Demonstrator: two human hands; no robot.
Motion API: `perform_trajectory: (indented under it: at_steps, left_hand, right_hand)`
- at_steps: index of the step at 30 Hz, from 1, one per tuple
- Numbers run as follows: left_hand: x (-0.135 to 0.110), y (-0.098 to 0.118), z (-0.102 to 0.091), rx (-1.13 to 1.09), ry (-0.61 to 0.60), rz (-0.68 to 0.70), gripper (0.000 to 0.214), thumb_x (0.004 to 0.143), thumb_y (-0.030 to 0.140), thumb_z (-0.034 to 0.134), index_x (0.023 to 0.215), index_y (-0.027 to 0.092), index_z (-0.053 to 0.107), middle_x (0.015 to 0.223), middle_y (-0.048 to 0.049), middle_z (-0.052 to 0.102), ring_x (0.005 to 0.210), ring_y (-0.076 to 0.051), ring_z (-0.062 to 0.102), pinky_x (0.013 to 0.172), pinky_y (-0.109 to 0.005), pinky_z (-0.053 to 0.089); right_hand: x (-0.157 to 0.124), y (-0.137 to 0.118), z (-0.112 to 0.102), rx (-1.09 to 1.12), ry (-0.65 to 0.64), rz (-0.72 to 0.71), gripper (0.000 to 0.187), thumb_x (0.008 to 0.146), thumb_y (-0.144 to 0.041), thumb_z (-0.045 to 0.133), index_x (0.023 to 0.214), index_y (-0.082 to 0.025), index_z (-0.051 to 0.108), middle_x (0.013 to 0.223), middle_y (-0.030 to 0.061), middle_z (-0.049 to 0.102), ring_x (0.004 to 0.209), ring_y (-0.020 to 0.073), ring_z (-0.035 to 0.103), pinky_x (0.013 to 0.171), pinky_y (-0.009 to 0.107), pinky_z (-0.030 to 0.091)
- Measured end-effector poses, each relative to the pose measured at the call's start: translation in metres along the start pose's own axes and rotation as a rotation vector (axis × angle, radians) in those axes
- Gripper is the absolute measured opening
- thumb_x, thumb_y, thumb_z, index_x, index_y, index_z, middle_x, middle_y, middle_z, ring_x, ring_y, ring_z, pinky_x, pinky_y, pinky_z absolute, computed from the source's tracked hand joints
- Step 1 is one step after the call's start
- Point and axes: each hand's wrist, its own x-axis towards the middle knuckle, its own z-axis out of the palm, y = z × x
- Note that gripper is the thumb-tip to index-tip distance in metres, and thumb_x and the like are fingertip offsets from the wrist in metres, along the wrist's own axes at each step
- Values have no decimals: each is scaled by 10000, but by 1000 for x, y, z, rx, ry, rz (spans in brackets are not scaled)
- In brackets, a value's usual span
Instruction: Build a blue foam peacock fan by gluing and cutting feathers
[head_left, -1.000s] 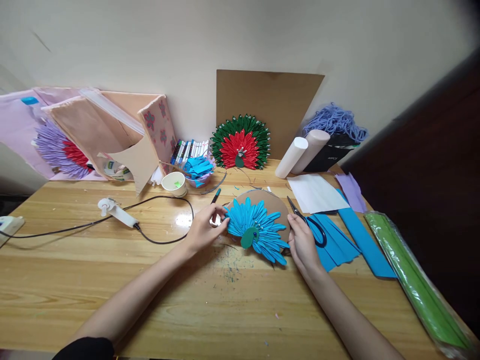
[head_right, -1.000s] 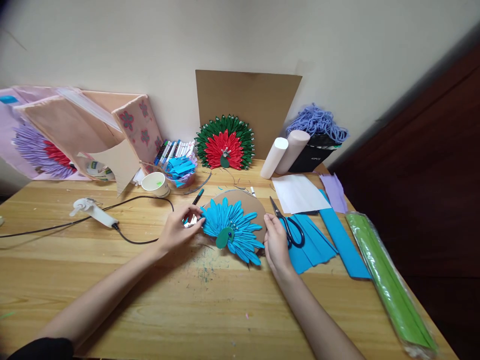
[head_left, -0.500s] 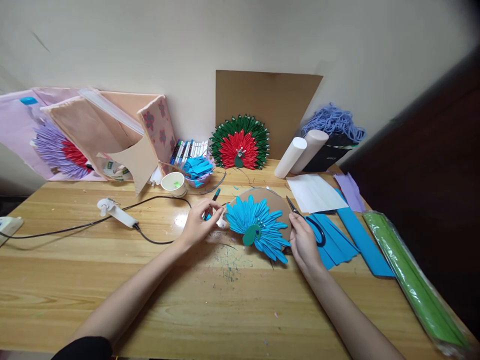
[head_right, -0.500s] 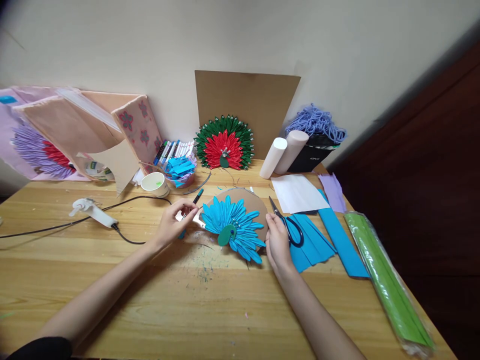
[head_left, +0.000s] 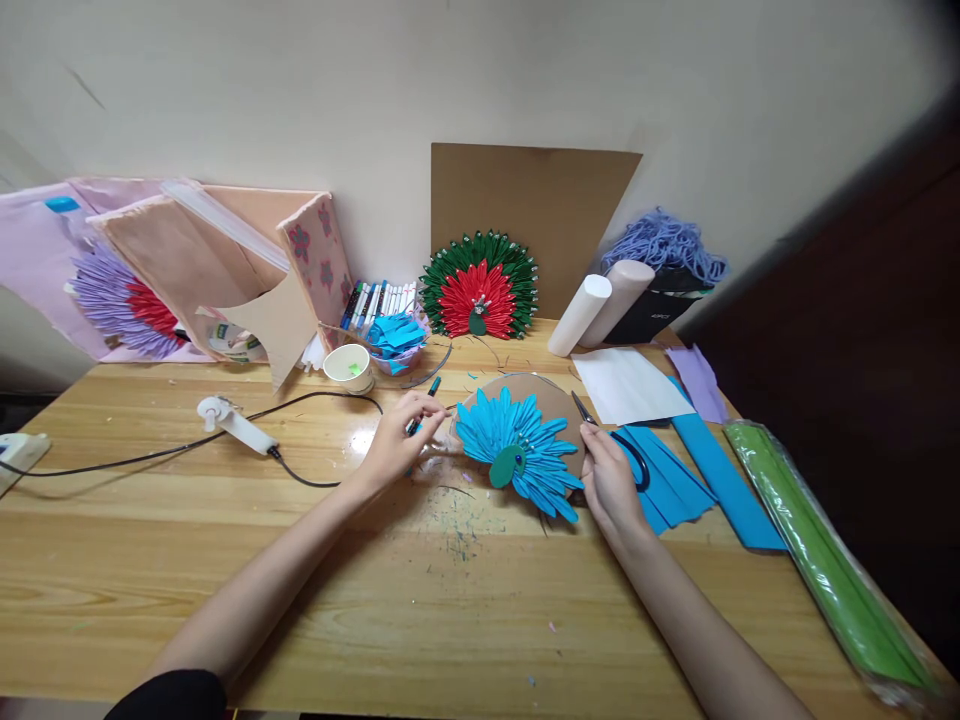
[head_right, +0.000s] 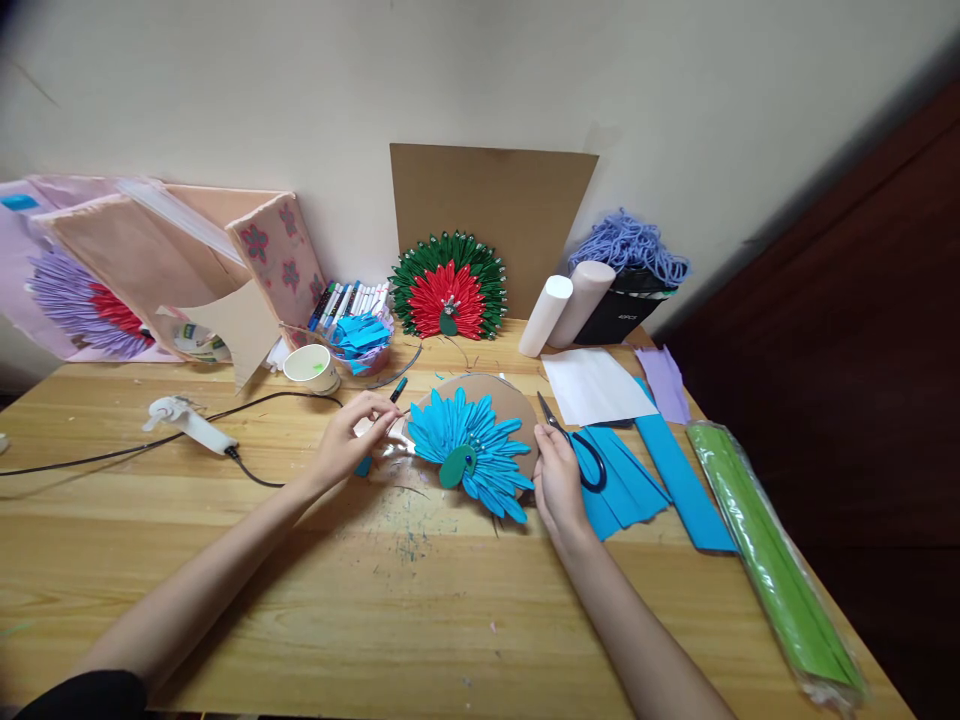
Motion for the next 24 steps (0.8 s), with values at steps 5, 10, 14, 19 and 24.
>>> perform_trajectory:
  at_steps: [5,10,14,19,24]
  left_hand:
    - [-1,-6,8,-493,-270,-494,392,778,505,556,837,135,668,816,-90,695,766,-189,652,721,-309,506]
    - [-4,-8,10,-610,-396,-563,338,697,463,668,754,131,685,798,-83,707,768,-178,665,764,-288,508]
    - [-3,-12,11,-619,-290,-620,351,637,466,717,722,127,686,759,-77,709,720,-168,662,748,-288,517]
    - [-2,-17,17,-669,-65,-650,403,573,480,753,750,125,683,752,-65,704,705,-158,660,740,-274,522]
    - [-7,-20,27,-658,31,-644,418,567,486,751,734,110,678,742,-75,703,726,-178,664,749,-289,522]
  right_hand:
    - [2,-2,0,9,-6,-10,296,598,-409,729,779,-209,606,812,-10,663,913,185,608,847,309,477]
    - [2,-4,2,33,-60,20,294,594,-396,744,789,-210,627,828,-5,679,923,186,614,857,305,480]
    - [6,-17,-1,18,-205,134,320,615,-453,724,807,-208,650,824,29,691,807,196,646,695,304,531]
    - [9,-28,-6,-163,-293,220,308,638,-443,719,784,-174,691,749,47,688,699,169,641,581,261,532]
    - [12,-26,-5,-258,-290,120,301,596,-432,739,736,-167,707,738,44,691,730,177,631,576,257,527]
